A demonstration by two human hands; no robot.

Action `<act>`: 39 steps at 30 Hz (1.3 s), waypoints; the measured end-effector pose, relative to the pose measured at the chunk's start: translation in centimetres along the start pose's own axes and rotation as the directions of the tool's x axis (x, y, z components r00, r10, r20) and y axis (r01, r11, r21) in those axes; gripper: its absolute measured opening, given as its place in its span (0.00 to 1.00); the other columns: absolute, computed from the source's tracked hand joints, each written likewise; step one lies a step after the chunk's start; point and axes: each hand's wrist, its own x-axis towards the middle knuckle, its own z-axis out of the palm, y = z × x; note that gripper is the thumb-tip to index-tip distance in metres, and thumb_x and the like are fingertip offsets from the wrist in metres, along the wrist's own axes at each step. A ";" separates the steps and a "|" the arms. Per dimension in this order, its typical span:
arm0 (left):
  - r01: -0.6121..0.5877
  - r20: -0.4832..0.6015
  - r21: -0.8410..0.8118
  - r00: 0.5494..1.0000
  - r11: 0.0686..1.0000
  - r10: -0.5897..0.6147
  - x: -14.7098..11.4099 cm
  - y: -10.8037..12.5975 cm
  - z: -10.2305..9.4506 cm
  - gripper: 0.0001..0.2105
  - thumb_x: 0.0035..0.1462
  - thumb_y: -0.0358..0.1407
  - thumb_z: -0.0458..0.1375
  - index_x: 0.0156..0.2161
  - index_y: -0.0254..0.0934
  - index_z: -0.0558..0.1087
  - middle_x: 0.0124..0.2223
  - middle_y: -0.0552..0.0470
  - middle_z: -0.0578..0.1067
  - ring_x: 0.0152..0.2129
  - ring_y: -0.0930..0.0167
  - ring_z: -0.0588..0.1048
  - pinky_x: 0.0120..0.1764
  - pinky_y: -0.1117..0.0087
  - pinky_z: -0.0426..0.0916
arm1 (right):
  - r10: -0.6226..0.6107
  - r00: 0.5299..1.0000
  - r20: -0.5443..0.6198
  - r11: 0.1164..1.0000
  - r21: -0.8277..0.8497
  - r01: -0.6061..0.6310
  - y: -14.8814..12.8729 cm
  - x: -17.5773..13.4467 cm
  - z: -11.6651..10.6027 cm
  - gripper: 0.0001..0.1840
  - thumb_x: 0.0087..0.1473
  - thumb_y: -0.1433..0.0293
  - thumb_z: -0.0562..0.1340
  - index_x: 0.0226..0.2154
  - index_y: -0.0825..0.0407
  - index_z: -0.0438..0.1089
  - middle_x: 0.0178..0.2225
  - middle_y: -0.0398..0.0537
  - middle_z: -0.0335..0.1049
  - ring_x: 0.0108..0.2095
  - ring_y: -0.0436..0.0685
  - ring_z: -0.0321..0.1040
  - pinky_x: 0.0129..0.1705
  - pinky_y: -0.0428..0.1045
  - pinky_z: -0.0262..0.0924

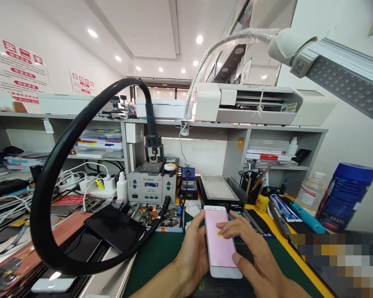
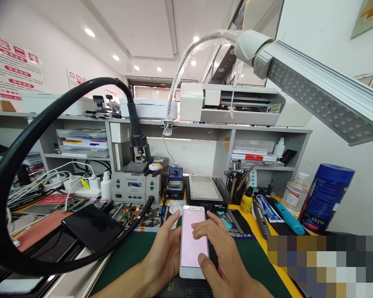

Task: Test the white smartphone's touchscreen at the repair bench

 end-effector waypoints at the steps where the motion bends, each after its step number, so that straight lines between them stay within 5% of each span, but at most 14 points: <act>1: 0.001 -0.003 -0.003 1.000 1.000 -0.001 0.0 0.0 0.0 0.32 0.66 0.54 0.43 0.56 0.28 0.71 0.45 0.41 0.78 0.43 0.59 0.76 0.46 0.66 0.66 | 0.008 1.000 0.008 1.000 -0.003 -0.008 0.0 0.1 0.0 0.17 0.53 0.74 0.57 0.46 0.44 0.63 0.46 0.48 0.75 0.54 0.65 0.70 0.65 0.67 0.55; 15: -0.010 0.016 -0.009 1.000 1.000 0.010 -0.2 -0.1 -0.1 0.32 0.66 0.54 0.44 0.57 0.29 0.71 0.45 0.41 0.79 0.46 0.59 0.75 0.46 0.67 0.66 | 0.096 0.991 0.094 0.994 0.041 -0.100 -0.1 -0.2 0.1 0.17 0.56 0.73 0.55 0.49 0.44 0.61 0.56 0.53 0.65 0.59 0.66 0.62 0.62 0.67 0.57; 21: -0.022 -0.010 -0.006 1.000 1.000 0.021 -0.1 -0.1 0.0 0.31 0.66 0.54 0.45 0.57 0.28 0.72 0.45 0.40 0.79 0.46 0.60 0.75 0.45 0.69 0.65 | 0.120 0.993 0.006 0.986 0.114 -0.119 0.1 -0.2 -0.1 0.14 0.58 0.70 0.55 0.48 0.44 0.61 0.57 0.53 0.61 0.60 0.66 0.59 0.61 0.65 0.57; 31: -0.024 0.002 0.012 1.000 1.000 0.024 -0.1 -0.1 0.0 0.32 0.65 0.56 0.45 0.54 0.27 0.73 0.44 0.40 0.79 0.45 0.59 0.75 0.45 0.67 0.66 | 0.214 0.953 -0.216 0.975 0.103 -0.196 1.1 -0.2 0.5 0.13 0.64 0.69 0.55 0.50 0.43 0.66 0.52 0.49 0.65 0.54 0.62 0.62 0.56 0.57 0.59; 39: 0.012 -0.118 0.007 0.993 1.000 -0.011 0.2 -0.3 -0.6 0.34 0.62 0.59 0.47 0.53 0.29 0.74 0.43 0.40 0.79 0.43 0.58 0.76 0.42 0.66 0.67 | 0.220 0.939 -0.266 0.975 0.100 -0.200 0.9 0.3 0.0 0.12 0.66 0.67 0.54 0.45 0.44 0.72 0.36 0.47 0.63 0.37 0.57 0.62 0.36 0.52 0.58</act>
